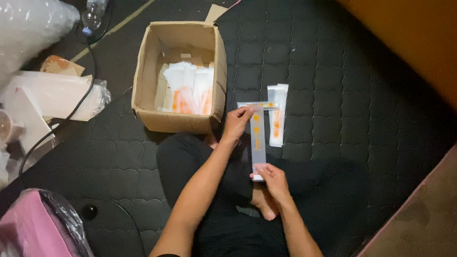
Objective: The person picks up plastic packets containing strips with orange markings from a cardboard box by hand and arranges them in a specific pattern on a dark padded surface.
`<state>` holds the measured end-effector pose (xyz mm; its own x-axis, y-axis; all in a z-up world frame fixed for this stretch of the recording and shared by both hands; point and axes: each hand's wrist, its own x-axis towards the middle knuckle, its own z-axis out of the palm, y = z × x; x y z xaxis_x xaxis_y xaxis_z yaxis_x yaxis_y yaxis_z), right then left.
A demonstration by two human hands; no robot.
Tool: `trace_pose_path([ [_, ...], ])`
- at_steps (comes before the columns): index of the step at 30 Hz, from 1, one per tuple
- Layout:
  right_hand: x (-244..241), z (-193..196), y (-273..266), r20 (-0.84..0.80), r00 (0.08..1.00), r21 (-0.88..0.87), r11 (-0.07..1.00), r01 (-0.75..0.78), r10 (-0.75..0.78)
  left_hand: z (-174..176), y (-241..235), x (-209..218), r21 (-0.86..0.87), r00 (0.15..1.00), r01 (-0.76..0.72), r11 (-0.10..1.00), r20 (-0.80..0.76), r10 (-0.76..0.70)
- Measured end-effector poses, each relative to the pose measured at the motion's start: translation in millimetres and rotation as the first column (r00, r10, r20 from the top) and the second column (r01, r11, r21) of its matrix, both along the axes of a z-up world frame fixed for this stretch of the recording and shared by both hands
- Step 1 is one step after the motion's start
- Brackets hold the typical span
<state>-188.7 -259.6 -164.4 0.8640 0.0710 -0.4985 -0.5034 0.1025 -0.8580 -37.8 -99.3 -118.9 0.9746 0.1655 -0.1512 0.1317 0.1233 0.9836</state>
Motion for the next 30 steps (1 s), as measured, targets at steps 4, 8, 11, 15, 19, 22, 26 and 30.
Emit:
trace_pose_path([
  [4,13.0,33.1,-28.2,0.041,0.997,-0.047,0.996,0.072,-0.070,-19.5,17.9,11.6,0.044,1.000,0.007,0.999,0.023,-0.008],
  [8,37.6,2.0,-71.0,0.165,0.944,-0.061,0.953,0.297,-0.284,-7.9,28.1,-1.6,0.189,0.997,0.057,0.980,0.032,-0.064],
  [11,63.6,-14.8,-101.7,0.229,0.868,0.037,0.895,0.445,-0.441,8.2,28.4,-22.7,0.200,0.992,0.130,0.971,-0.028,-0.127],
  [15,82.9,23.9,-84.8,0.188,0.768,0.263,0.785,0.562,-0.612,8.0,18.5,-49.6,-0.077,0.979,0.161,0.984,-0.111,-0.169],
  [19,92.0,-16.2,-33.3,0.092,0.821,0.397,0.777,0.488,-0.563,-29.0,1.8,-42.2,-0.129,0.973,0.176,0.976,-0.125,-0.192],
  [22,86.3,9.5,24.4,0.122,0.873,0.278,0.861,0.427,-0.472,-40.3,-5.7,-44.5,-0.066,0.946,0.240,0.969,-0.209,-0.248],
  [26,90.7,42.8,55.0,0.138,0.885,0.233,0.883,0.407,-0.444,-26.4,-2.8,-47.4,0.016,0.952,0.185,0.983,-0.249,-0.176],
  [30,94.6,45.8,48.9,0.094,0.911,0.132,0.912,0.389,-0.402,-26.1,8.9,-42.1,0.153,0.953,0.074,0.985,-0.301,-0.025],
])
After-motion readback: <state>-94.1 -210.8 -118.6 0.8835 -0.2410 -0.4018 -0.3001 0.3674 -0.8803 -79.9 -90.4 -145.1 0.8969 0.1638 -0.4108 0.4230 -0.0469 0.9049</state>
